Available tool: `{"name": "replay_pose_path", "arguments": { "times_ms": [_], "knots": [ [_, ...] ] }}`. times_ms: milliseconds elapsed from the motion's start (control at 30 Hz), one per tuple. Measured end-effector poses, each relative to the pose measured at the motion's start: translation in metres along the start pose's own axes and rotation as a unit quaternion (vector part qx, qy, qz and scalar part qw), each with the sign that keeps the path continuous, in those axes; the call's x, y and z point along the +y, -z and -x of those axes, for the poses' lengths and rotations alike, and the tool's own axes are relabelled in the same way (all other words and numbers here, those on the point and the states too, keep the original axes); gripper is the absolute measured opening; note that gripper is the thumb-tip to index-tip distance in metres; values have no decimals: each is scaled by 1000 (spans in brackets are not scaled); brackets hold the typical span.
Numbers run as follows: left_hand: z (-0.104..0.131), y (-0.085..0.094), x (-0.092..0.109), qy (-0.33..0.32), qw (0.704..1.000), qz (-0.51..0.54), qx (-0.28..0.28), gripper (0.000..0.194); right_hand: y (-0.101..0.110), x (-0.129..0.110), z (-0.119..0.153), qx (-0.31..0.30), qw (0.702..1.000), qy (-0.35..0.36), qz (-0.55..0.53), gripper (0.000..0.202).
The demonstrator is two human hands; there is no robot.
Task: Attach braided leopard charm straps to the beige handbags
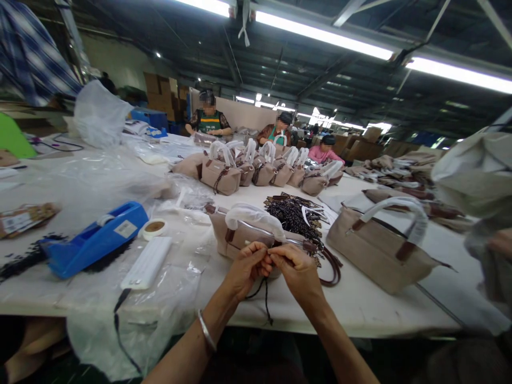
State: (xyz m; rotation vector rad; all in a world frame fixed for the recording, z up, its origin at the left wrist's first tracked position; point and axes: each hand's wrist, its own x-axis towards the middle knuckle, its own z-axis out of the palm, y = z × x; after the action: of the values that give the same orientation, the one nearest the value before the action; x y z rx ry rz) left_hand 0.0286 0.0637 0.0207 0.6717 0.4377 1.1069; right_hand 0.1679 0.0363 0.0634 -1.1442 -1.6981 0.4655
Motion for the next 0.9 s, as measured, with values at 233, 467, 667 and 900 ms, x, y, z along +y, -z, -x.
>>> {"name": "replay_pose_path", "arguments": {
  "times_ms": [233, 467, 667, 900],
  "knots": [
    [-1, 2, -3, 3, 1000, 23, -1, 30, -6, -5, -2, 26, 999, -40, 9, 11],
    [0, -3, -3, -8, 998, 62, -6, 25, -10, -10, -3, 52, 996, -74, -6, 18],
    [1, -5, -2, 0, 996, 86, 3, 25, -15, -17, -4, 61, 994, -85, 27, 16],
    [3, -8, -2, -23, 997, 62, 27, 29, -17, -17, -4, 70, 992, -84, 69, 15]
  ]
}}
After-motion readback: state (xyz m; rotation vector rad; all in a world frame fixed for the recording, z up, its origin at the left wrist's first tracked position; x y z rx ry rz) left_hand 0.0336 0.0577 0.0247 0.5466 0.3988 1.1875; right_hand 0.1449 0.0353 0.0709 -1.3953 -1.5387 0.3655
